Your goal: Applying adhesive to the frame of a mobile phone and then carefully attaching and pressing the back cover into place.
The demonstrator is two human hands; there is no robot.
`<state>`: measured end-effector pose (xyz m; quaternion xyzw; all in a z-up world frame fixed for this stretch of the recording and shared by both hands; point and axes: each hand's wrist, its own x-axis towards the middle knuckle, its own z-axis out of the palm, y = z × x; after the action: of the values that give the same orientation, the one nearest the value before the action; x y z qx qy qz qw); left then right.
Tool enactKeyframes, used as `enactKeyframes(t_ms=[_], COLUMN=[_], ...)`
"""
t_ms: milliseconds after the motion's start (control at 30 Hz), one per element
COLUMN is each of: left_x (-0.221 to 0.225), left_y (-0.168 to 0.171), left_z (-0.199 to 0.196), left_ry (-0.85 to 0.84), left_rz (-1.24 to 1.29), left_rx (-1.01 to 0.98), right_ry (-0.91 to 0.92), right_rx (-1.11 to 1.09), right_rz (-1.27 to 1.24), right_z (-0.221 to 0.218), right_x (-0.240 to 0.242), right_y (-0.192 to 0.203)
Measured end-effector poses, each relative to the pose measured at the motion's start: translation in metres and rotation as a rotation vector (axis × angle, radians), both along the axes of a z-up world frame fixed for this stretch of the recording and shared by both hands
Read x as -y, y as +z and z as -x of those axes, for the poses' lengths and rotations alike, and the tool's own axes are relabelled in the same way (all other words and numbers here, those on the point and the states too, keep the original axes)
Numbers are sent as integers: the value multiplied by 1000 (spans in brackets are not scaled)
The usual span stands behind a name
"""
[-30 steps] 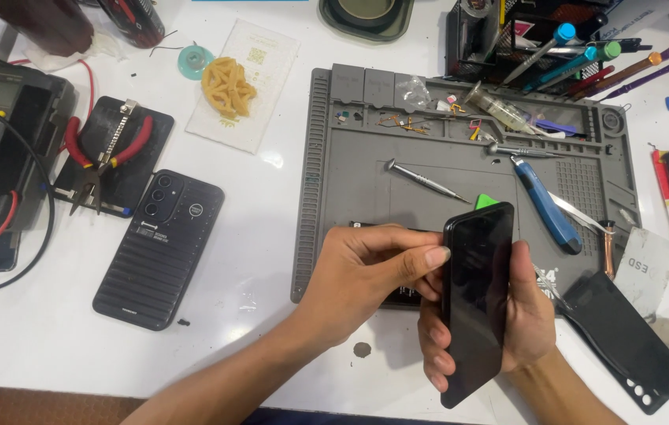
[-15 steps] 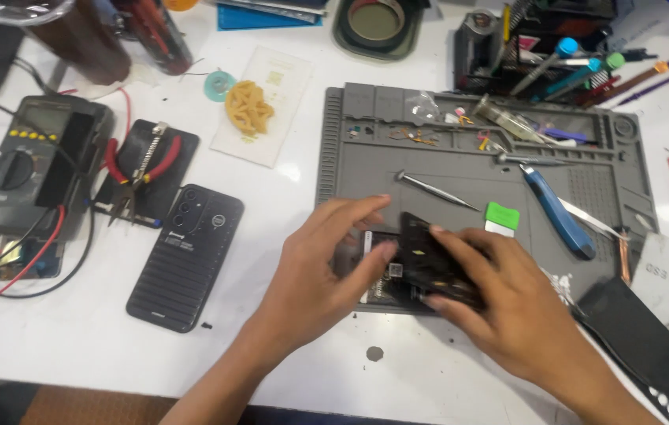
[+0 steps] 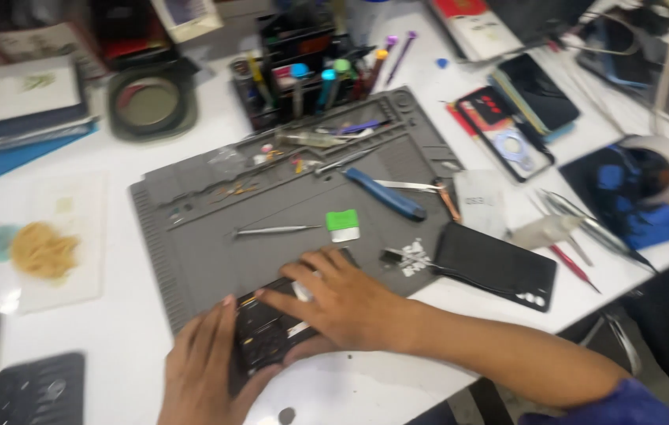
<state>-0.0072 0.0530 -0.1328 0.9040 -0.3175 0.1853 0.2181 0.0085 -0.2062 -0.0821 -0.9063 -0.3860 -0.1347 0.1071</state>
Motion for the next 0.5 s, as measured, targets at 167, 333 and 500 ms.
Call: enactKeyframes(t_ms=[167, 333, 500], left_x=[-2, 8, 12], left_y=[-18, 15, 42], left_z=[-1, 13, 43], left_ry=[78, 70, -35], left_rz=[-22, 24, 238], left_rx=[13, -157, -246], right_ry=[-1, 90, 13], right_rx=[-45, -115, -37], right_rz=[-40, -45, -17], right_z=[4, 10, 9], right_x=[6, 15, 12], right_y=[4, -1, -1])
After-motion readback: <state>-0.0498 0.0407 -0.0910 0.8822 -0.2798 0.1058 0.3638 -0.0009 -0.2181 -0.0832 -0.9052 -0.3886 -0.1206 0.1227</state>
